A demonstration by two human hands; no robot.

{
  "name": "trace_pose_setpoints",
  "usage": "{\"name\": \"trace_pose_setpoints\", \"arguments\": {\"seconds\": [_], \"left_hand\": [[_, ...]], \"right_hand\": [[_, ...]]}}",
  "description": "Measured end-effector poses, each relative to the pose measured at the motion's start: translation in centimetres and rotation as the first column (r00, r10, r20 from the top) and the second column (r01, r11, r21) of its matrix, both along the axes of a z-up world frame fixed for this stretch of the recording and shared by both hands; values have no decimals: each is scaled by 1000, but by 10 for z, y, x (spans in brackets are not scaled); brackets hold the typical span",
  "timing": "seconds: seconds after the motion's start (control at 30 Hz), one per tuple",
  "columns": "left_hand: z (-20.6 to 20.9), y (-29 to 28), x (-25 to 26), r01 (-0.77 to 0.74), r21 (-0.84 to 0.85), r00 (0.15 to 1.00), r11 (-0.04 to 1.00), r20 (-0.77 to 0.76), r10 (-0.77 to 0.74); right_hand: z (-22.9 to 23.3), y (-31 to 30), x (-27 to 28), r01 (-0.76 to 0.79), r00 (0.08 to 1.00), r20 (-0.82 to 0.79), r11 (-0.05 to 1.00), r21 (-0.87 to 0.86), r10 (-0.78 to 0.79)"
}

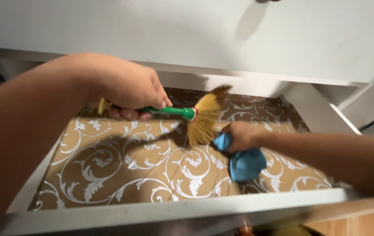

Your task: The person sweeps the inside of an open drawer with a small broom, then wipes the surface with a blue cloth. The drawer is empty and lined with patterned paper.

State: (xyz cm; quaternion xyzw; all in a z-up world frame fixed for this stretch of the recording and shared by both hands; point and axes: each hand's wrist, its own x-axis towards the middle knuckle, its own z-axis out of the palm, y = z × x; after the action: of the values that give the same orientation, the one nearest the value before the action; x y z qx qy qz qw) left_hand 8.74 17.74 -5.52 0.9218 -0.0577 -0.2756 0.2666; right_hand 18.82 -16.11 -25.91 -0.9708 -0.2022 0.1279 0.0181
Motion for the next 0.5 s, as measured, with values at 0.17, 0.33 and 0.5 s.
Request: {"name": "trace_pose_setpoints", "arguments": {"seconds": [0.17,0.33,0.5], "left_hand": [[-2,1,3,8,-100,1000,995,-12,-9],[6,-8,-1,68,-124,998,990,-9,-69],[20,-23,-9,77,-11,995,997,62,-76]], "right_hand": [[74,-60,-6,361,917,-283,890,280,-282],[166,-163,-66,549,817,-98,715,433,-568],[200,-285,-178,580,686,-126,435,689,-717]]}}
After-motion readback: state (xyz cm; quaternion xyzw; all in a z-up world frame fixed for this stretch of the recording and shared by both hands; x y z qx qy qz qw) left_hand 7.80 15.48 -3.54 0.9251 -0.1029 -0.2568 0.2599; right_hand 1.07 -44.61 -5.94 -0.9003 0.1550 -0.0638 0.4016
